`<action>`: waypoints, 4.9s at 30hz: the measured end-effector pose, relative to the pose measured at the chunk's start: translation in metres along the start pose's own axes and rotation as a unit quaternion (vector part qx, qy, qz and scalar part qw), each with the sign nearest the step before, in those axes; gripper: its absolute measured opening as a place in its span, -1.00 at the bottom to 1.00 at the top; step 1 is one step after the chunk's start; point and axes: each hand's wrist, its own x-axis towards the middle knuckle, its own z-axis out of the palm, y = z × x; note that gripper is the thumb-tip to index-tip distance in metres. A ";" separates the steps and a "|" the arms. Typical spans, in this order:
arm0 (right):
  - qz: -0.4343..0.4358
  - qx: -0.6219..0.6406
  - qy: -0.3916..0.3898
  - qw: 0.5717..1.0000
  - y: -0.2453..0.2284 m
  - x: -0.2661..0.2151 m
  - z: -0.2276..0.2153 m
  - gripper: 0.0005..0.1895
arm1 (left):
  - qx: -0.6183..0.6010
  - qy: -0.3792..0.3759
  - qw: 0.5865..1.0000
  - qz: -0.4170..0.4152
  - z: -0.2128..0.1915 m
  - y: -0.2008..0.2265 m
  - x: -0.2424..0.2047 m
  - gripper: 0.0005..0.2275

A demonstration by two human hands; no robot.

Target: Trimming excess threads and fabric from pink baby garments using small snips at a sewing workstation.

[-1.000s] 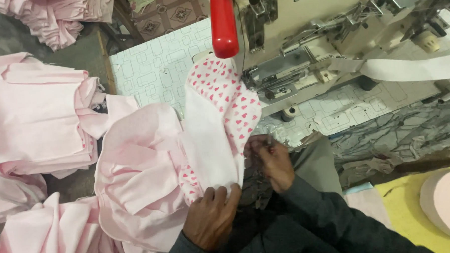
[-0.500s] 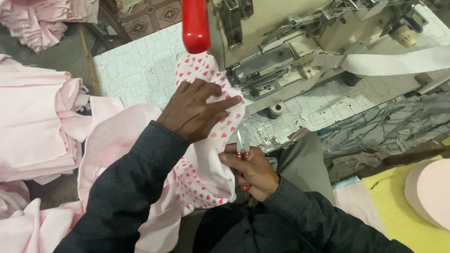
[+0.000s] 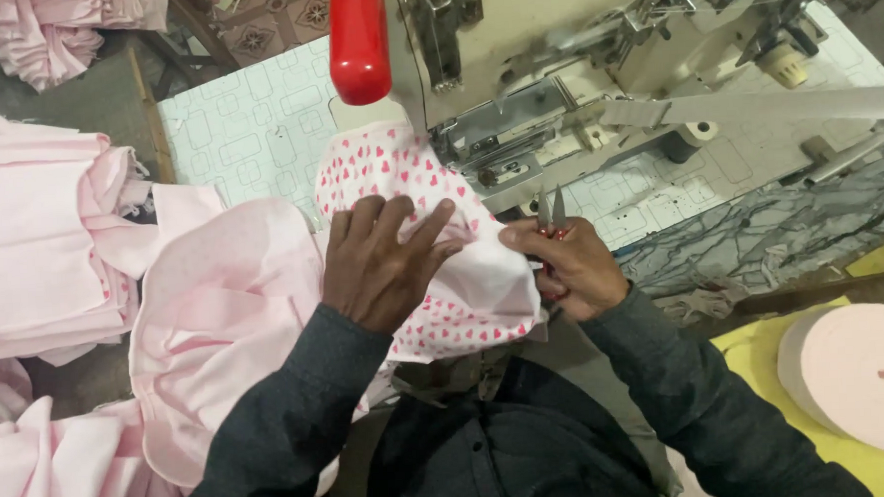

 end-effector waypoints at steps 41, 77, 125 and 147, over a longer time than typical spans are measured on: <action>-0.057 -0.082 0.026 0.995 0.016 0.008 0.010 -0.74 | -0.828 -0.014 0.215 -0.518 0.112 0.029 -0.093 -0.48; -0.004 0.059 0.018 0.998 0.003 -0.004 -0.020 -0.71 | -0.553 -0.043 0.700 -0.449 -0.069 0.008 0.032 -0.75; -0.063 0.066 0.111 0.990 0.007 0.008 0.049 -0.80 | 0.058 -0.121 0.991 -0.015 -0.006 -0.066 0.015 -0.39; -0.088 0.048 0.086 0.991 0.023 0.019 0.038 -0.74 | -0.063 0.078 0.989 -0.104 0.004 0.029 -0.004 -0.70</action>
